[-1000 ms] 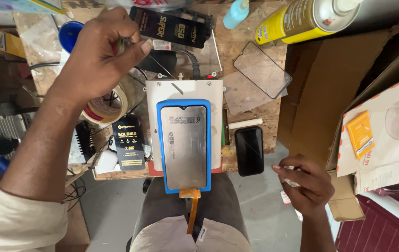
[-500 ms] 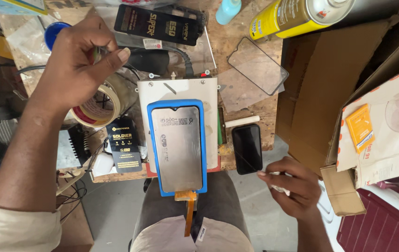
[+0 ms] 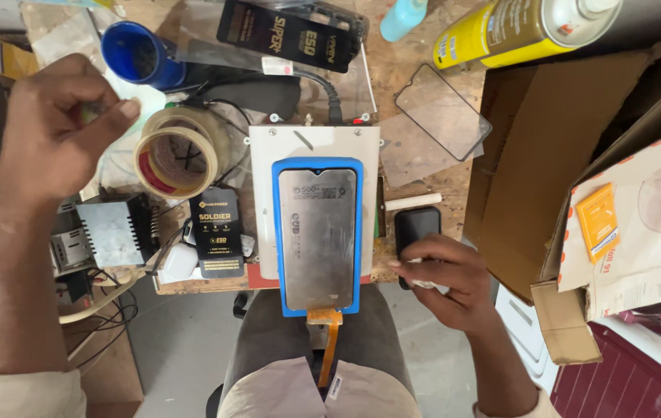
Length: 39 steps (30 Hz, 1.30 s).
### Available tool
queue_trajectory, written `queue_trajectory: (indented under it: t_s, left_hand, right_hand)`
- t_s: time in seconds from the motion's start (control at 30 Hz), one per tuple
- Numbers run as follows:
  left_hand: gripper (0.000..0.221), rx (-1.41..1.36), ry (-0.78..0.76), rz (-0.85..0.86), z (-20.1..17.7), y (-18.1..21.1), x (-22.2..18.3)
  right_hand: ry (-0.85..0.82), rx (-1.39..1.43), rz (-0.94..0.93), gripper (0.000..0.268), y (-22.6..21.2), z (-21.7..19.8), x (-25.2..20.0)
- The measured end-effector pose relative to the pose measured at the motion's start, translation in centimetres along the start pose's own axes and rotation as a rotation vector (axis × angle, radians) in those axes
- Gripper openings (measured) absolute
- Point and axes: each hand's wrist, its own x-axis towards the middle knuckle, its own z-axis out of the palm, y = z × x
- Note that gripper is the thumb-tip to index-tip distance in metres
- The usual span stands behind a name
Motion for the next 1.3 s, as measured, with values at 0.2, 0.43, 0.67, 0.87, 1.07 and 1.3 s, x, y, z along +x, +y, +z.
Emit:
queue_trajectory:
  t_s: [0.2,0.43,0.67,0.87,1.07,1.3]
  left_hand:
    - [0.022,0.065,0.068,-0.055,-1.9,-2.3,-4.2]
    - [0.007,-0.183,-0.161,0.072,0.2,-0.9,-9.3]
    - [0.013,-0.178,-0.171,-0.097,0.8,-3.4,-15.8]
    - [0.012,-0.303,-0.111,-0.222,1.9,-4.2,-22.3]
    - [0.051,-0.151,-0.356,-0.179,4.8,2.2,-23.0]
    - [0.046,-0.347,-0.108,-0.18,1.2,1.9,-26.7]
  right_hand:
    - [-0.032,0.025,-0.053,0.025,0.7,1.6,1.5]
    - [0.032,0.233,0.029,0.027,1.5,-0.1,-2.7]
    - [0.128,0.246,0.092,0.017,2.6,0.9,-0.8]
    - [0.082,0.231,0.068,0.018,3.7,2.8,-1.0]
    - [0.304,0.514,0.078,0.021,4.8,-0.5,-6.2]
    - [0.141,0.27,0.177,0.007,2.7,2.4,-4.8]
